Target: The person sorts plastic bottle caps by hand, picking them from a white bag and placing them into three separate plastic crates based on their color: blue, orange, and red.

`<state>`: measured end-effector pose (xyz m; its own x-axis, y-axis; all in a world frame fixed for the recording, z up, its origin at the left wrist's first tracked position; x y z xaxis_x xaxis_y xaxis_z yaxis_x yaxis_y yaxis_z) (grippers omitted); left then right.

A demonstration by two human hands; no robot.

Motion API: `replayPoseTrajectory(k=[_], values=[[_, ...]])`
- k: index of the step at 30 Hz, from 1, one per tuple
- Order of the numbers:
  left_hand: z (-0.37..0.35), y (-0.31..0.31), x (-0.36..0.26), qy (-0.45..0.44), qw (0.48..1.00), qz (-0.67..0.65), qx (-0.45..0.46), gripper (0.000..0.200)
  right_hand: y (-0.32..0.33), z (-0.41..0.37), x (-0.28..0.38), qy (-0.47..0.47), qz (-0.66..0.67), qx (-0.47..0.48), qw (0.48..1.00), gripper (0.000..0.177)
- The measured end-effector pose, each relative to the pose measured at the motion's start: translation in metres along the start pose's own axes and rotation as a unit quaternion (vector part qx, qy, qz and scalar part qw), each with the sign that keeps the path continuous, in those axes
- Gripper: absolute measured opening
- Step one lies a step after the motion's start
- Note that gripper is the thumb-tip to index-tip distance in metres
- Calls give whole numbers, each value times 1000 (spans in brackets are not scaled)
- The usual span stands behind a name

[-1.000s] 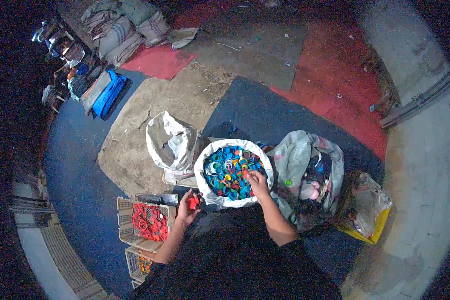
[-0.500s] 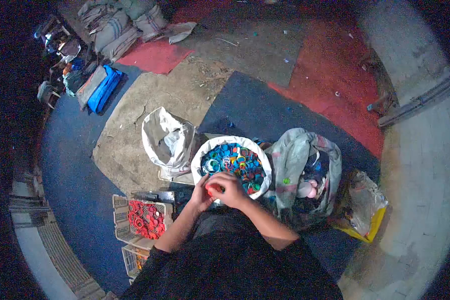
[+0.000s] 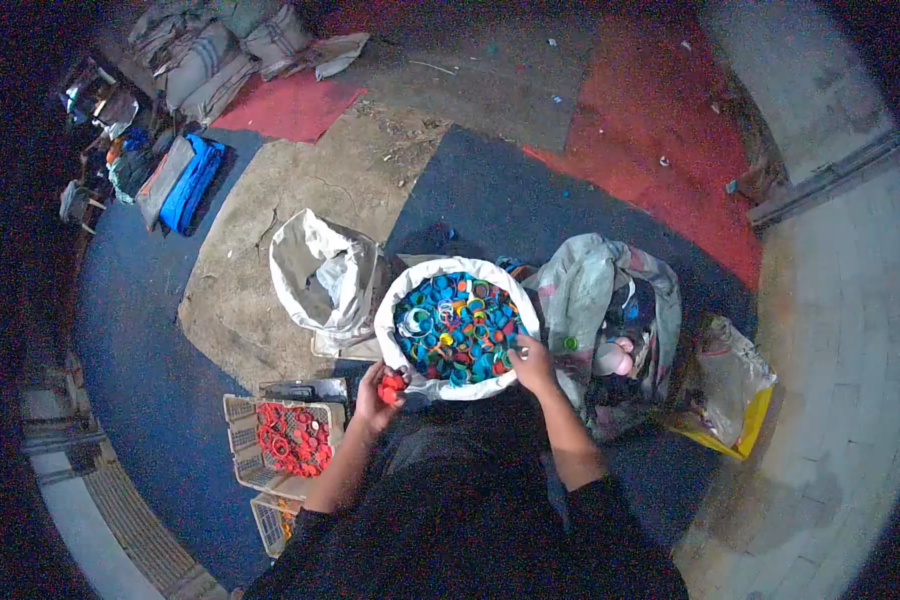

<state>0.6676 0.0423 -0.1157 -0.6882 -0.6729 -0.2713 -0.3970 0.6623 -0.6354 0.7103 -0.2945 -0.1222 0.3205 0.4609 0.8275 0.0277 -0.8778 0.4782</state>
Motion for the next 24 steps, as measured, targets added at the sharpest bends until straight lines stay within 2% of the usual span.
replayPoseTrajectory(k=[1, 4, 5, 8, 9, 12, 13, 14, 16, 24], values=[[1, 5, -1, -3, 1000, -11, 10, 35, 1, -1, -3, -4, -32, -18, 999, 35], [3, 14, -2, -9, 999, -28, 25, 34, -23, -11, -10, 0, -138, 52, 989, 42], [1, 14, -2, -8, 1000, -21, 20, 33, -34, -12, -22, -47, -181, 80, 979, 47], [-7, 7, -6, -12, 1000, 4, -13, 32, -42, -16, -17, 25, -220, 13, 975, 46], [-10, 7, -8, -14, 999, 13, -27, 32, -38, -17, -18, 43, -148, -40, 987, 42], [-10, 7, -9, -17, 1000, 9, 6, 32, -34, -17, -22, 25, -149, -20, 988, 32], [-12, 9, -8, -16, 1000, 9, 5, 32, -34, -20, -16, 49, -196, -29, 979, 20], [-13, 10, -9, -16, 1000, 9, 4, 33, -36, -22, -16, 45, -195, -12, 980, 18], [-15, 14, -10, -16, 1000, 4, 10, 33, -40, -25, -14, 39, -191, 22, 981, 15], [-18, 33, -7, 5, 1000, 21, -17, 33, -49, -27, 0, 65, -294, 1, 954, 18]])
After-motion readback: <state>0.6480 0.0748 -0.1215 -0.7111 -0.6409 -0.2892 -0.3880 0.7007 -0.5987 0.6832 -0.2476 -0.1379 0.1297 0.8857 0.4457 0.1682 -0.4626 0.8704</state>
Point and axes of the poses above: each hand's wrist, its own z-axis towards the middle knuckle, its own y-axis out of the back of the hand, x = y × z, the point moved 9 cm from there along z, towards the middle knuckle, and after that the axes turned 1 degree about y, right-handed, at the moved point
